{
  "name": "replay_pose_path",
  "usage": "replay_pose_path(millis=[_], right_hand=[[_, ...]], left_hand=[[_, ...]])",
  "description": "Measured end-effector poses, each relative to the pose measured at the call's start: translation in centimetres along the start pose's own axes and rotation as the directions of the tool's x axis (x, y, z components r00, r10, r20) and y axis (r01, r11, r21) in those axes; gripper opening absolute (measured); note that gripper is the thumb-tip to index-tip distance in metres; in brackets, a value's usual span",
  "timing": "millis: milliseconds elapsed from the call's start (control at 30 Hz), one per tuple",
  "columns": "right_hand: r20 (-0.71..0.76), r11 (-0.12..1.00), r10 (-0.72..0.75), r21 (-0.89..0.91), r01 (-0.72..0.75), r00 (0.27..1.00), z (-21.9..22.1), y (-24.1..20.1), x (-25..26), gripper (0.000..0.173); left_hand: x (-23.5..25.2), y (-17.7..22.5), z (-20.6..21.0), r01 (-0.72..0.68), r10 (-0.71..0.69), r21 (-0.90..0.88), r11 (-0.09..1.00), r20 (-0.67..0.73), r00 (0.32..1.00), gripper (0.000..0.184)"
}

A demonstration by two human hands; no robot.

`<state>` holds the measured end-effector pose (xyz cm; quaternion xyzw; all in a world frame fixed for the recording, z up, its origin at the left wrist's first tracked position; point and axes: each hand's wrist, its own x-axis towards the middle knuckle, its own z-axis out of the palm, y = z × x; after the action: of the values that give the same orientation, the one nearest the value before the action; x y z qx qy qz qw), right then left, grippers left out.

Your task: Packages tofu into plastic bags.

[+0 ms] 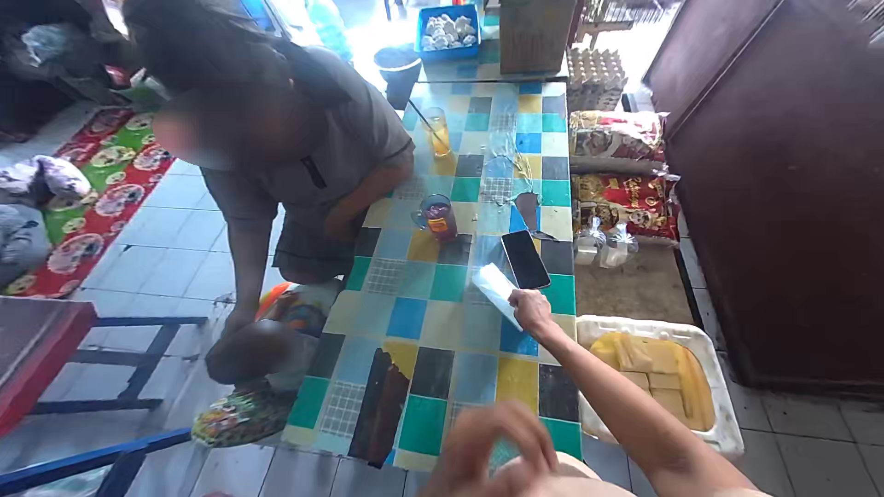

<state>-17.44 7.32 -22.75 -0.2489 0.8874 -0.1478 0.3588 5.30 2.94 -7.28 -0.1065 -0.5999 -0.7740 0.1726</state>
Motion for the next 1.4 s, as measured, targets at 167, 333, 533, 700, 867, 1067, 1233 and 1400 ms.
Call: replay_pose_path(millis=[167,333,533,700,867,1067,1233,1400], right_hand=[[-0.11,0.991,0.054,0.127,-0.04,0.992,-0.5,-0.8,-0.7,0.033],[-0.138,0.999,-0.018,0.034,0.023,0.99,-1.3,-0.8,-1.9,0.026],[-0.317,0.901,-0.187,0.321,0.291,0.93,-1.8,-1.6,-3.7,0.023],[-0.471,0.396,-0.104,0.788,0.471,0.876,-2.0,-3.0,-5.6,0.021],[-0.374,0.039,-0.002,0.927,0.373,0.928,-3.3,-3.5,-9.2,0.029],[-0.4,0.012,-0.02,0.916,0.4,0.916,-2.5,-1.7,-11.7,0.03],[-0.419,0.013,-0.021,0.908,0.42,0.908,-1.1,-1.0,-13.1,0.034],[-0.402,0.095,-0.085,0.907,0.409,0.912,-0.3,-0.4,-14.0,0.035]], left_hand=[[-0.3,-10.9,-7.2,0.697,-0.615,0.012,0.717,-0.46,0.64,0.029],[0.4,-17.5,-9.1,0.839,-0.784,-0.034,0.543,-0.379,0.492,0.037],[1.6,-18.5,-9.0,0.756,-0.752,-0.151,0.637,-0.341,0.564,0.052],[2.1,-17.5,-9.3,0.761,-0.761,-0.186,0.622,-0.375,0.53,0.087],[1.9,-13.9,-9.4,0.549,-0.575,-0.172,0.818,-0.209,0.791,0.082],[1.1,-9.5,-9.9,0.267,-0.341,-0.573,0.775,-0.023,0.94,0.066],[1.2,-6.1,-9.0,0.313,-0.446,-0.479,0.82,-0.193,0.874,0.054],[1.5,-4.3,-9.3,0.575,-0.633,-0.296,0.763,-0.157,0.758,0.06]])
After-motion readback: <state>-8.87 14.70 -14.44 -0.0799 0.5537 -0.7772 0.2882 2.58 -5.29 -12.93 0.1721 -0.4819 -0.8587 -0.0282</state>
